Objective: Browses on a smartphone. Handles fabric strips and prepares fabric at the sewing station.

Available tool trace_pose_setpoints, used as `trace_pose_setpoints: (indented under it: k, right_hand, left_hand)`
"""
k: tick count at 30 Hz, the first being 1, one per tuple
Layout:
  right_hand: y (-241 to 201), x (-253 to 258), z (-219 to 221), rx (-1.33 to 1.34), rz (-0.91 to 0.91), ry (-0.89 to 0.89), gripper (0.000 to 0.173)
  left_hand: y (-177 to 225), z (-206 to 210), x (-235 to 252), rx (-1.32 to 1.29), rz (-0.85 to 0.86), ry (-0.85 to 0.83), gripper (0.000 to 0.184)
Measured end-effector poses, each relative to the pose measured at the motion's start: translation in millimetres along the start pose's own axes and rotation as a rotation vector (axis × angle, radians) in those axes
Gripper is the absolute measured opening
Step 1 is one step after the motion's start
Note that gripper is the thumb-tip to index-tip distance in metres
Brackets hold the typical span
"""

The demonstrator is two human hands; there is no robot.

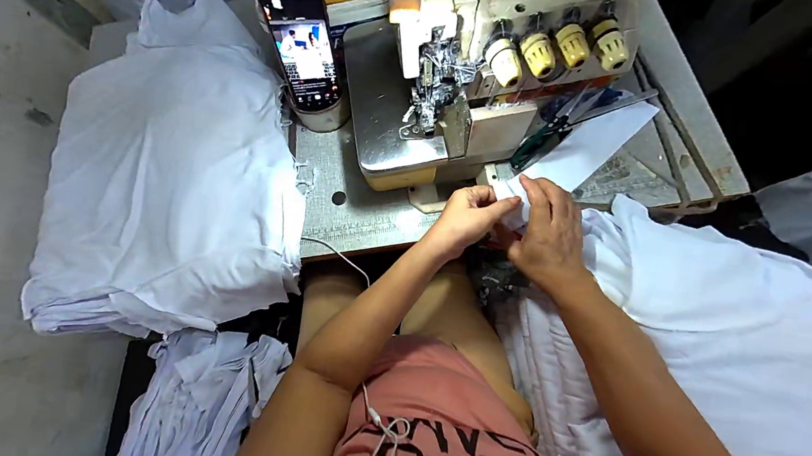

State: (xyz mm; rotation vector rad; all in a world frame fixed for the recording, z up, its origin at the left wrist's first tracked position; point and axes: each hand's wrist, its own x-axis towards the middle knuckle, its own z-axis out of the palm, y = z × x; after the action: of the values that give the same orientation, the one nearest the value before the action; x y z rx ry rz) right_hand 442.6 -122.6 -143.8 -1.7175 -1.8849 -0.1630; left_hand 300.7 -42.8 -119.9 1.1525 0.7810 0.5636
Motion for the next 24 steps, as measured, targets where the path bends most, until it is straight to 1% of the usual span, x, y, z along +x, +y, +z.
trace_pose_setpoints:
  k: [2, 4, 5, 7, 9, 11, 13, 14, 16, 18, 19, 20, 21, 22, 24]
  right_hand:
    - [1, 1, 1, 0.012, 0.004, 0.013, 0.048]
    - [4, 1, 1, 0.026, 0.000, 0.053, 0.031]
    - [5, 1, 1, 0.032, 0.009, 0.067, 0.028]
    - [8, 4, -3, 0.042, 0.061, 0.062, 0.027]
    - [12, 13, -17, 0.027, 0.147, 0.009, 0.030]
    - [17, 30, -40, -0.005, 0.244, -0.016, 0.033]
    - [17, 46, -69, -0.052, 0.281, 0.041, 0.035]
    - [12, 52, -83, -0.075, 0.274, 0.093, 0.035]
    - [-12, 59, -108, -0.091, 0.188, 0.150, 0.033]
    - [-47, 56, -126, -0.077, 0.034, 0.105, 0.033]
    - [-66, 52, -131, -0.059, -0.075, 0.072, 0.032]
    - [-84, 46, -132, -0.022, -0.189, 0.057, 0.030]
    - [-100, 40, -130, 0.041, -0.286, 0.047, 0.026]
    - [-115, 34, -126, 0.118, -0.354, 0.023, 0.023]
    - [-136, 25, -115, 0.235, -0.446, -0.068, 0.022]
  left_hand:
    - [3, 4, -4, -0.072, -0.038, -0.048, 0.017]
    - [3, 6, -7, -0.125, -0.065, -0.087, 0.013]
    - [2, 6, -9, -0.150, -0.068, -0.103, 0.011]
    - [2, 3, -12, -0.168, -0.069, -0.129, 0.009]
    - [4, -1, -16, -0.176, -0.075, -0.149, 0.010]
    - [7, -5, -20, -0.170, -0.087, -0.190, 0.016]
    - [11, -7, -24, -0.179, -0.099, -0.272, 0.025]
    - [13, -8, -27, -0.189, -0.098, -0.334, 0.033]
    - [19, -7, -33, -0.222, -0.071, -0.493, 0.055]
    - [24, -9, -39, -0.327, -0.006, -0.668, 0.079]
    - [27, -10, -44, -0.414, 0.028, -0.716, 0.085]
    - [33, -11, -51, -0.499, 0.047, -0.709, 0.080]
    - [40, -14, -61, -0.551, 0.063, -0.670, 0.066]
    - [47, -18, -71, -0.555, 0.078, -0.600, 0.053]
    - [57, -32, -79, -0.544, 0.113, -0.515, 0.036]
